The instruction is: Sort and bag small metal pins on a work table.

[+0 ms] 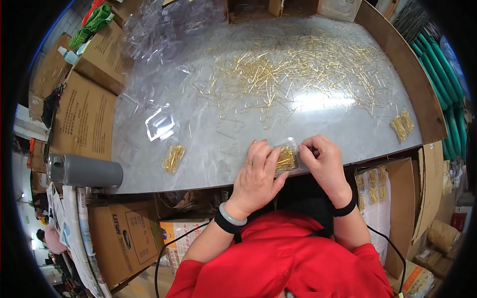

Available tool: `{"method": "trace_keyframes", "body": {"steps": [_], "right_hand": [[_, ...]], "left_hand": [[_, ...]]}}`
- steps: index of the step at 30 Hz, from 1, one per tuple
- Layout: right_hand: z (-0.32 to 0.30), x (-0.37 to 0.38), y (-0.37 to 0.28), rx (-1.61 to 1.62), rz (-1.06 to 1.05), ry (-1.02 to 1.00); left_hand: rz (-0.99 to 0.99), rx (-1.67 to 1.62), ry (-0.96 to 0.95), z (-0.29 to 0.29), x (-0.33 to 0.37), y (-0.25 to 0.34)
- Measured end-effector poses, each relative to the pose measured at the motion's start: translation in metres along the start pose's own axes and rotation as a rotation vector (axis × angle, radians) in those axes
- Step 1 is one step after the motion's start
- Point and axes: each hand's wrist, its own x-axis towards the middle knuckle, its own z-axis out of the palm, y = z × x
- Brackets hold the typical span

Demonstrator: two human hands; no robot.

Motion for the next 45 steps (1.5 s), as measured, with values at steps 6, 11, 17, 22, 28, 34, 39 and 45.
{"method": "trace_keyframes", "body": {"steps": [6,11,17,22,28,34,39,45], "right_hand": [[0.006,0.001,-0.002,-0.147,-0.091,0.058],[-0.005,0.004,0.001,0.03,0.127,-0.014],[0.003,-0.012,-0.008,-0.357,-0.391,0.038],[0.011,-0.013,-0.01,-0.325,-0.365,0.158],[0.02,-0.009,-0.01,-0.242,-0.35,0.092],[0.024,-0.014,-0.009,-0.148,-0.374,0.101],[0.028,-0.014,-0.007,-0.109,-0.361,0.079],[0.031,-0.016,-0.024,-0.201,-0.412,0.107]], "left_hand": [[0.013,-0.002,0.007,0.001,0.0,-0.001],[0.011,-0.018,0.002,0.0,0.0,-0.001],[0.009,-0.029,0.006,0.001,0.001,-0.001],[-0.008,-0.024,0.003,0.0,0.0,0.0],[-0.036,-0.072,0.077,0.001,-0.002,-0.004],[-0.089,-0.205,0.206,0.005,-0.006,-0.007],[-0.096,-0.278,0.162,0.005,-0.012,-0.011],[-0.057,-0.294,0.112,-0.009,-0.006,-0.013]]}}
